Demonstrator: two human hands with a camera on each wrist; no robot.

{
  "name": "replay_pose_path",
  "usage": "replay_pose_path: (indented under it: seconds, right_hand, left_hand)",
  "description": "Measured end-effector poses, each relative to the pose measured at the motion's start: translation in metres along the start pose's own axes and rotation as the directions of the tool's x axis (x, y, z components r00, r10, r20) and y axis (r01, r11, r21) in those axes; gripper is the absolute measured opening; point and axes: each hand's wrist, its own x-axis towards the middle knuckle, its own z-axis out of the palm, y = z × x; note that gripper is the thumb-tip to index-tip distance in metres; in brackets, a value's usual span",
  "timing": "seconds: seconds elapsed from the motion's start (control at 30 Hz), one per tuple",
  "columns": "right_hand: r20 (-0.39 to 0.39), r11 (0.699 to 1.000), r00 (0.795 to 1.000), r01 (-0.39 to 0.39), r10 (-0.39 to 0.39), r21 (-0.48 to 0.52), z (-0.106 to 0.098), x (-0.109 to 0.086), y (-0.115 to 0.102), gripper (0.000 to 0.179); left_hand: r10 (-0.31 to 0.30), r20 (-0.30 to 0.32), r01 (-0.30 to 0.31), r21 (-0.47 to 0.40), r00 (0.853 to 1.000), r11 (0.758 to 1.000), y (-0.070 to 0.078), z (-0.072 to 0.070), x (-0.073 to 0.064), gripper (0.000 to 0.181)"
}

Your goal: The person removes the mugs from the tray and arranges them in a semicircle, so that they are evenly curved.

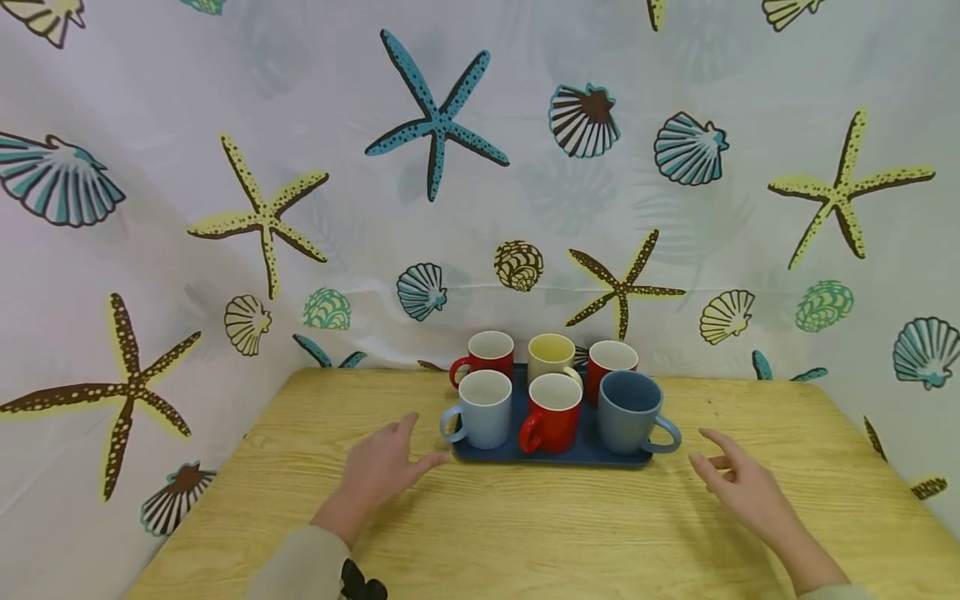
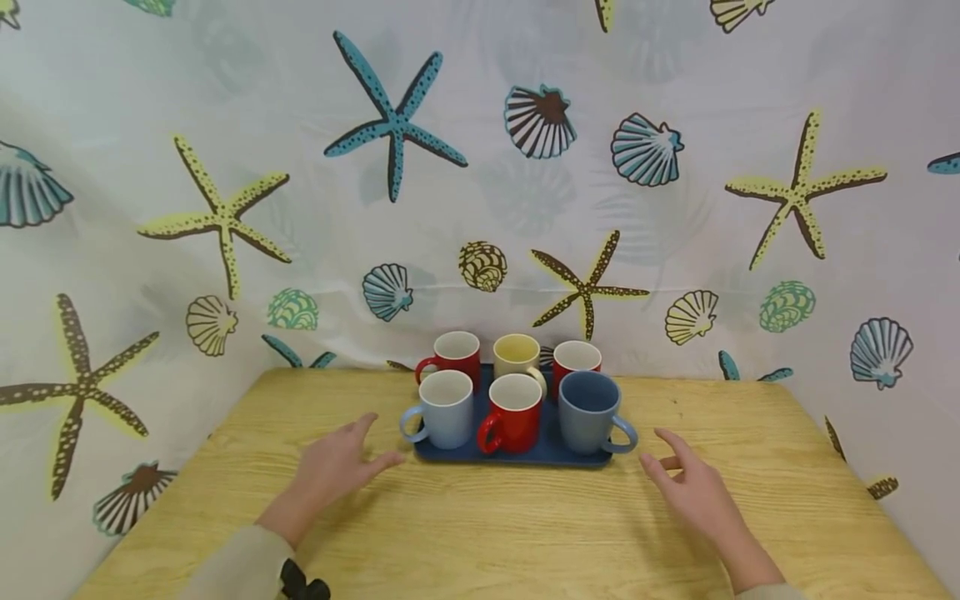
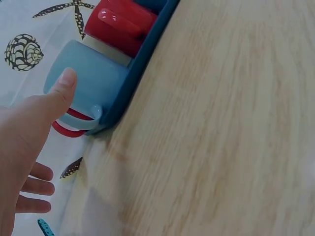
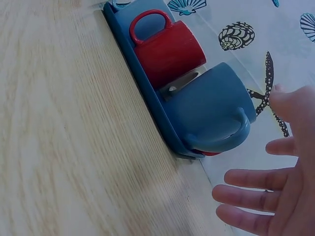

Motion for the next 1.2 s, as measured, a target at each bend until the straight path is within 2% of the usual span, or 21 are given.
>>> replay_pose_path:
  seconds: [0.1,0.2,0.37,0.5,0.67,0.7,0.8,0.9,1.0,1.2]
  right_hand:
    - [0.002,0.998,1.000,0.004,-0.004,0.064,0.002,0.003,0.000,0.068]
    - [0.002,0.995,1.000,0.005,-0.005,0.098,0.005,0.006,-0.002,0.065]
    - [0.030,0.990,1.000,0.002,-0.006,0.142,0.013,0.012,-0.006,0.063]
    - [0.036,0.982,0.999,-0.019,0.012,0.188,0.017,0.018,-0.007,0.067]
    - [0.041,0.959,0.999,-0.045,0.035,0.280,0.019,0.022,-0.005,0.067]
    - [0.044,0.953,0.998,-0.051,0.040,0.300,0.019,0.022,-0.004,0.066]
    - [0.054,0.931,0.997,-0.077,0.061,0.356,0.018,0.023,-0.003,0.064]
    - [0.055,0.913,0.994,-0.106,0.091,0.394,0.017,0.026,-0.004,0.062]
    - [0.051,0.899,0.992,-0.126,0.115,0.421,0.018,0.030,-0.003,0.062]
    - [0.071,0.857,0.990,-0.141,0.121,0.496,0.025,0.038,-0.001,0.063]
  left_hand:
    - [0.030,-0.022,-0.030,-0.012,0.999,0.999,-0.001,0.007,0.003,0.088]
    - [0.028,-0.024,-0.029,-0.054,0.999,0.998,-0.004,0.013,0.006,0.088]
    - [-0.051,0.019,0.054,-0.223,0.999,0.973,-0.014,0.024,0.015,0.087]
    - [-0.079,0.021,0.081,-0.374,0.997,0.924,-0.019,0.036,0.022,0.085]
    - [-0.062,0.017,0.062,-0.544,0.998,0.837,-0.018,0.052,0.028,0.082]
    - [-0.058,0.019,0.059,-0.560,0.998,0.826,-0.018,0.054,0.028,0.081]
    - [-0.038,0.015,0.039,-0.577,0.999,0.815,-0.015,0.061,0.031,0.080]
    - [-0.016,0.002,0.015,-0.570,1.000,0.822,-0.013,0.065,0.034,0.081]
    - [-0.002,-0.004,-0.001,-0.579,1.000,0.816,-0.009,0.067,0.036,0.083]
    - [-0.006,0.006,0.008,-0.607,1.000,0.795,-0.006,0.072,0.038,0.079]
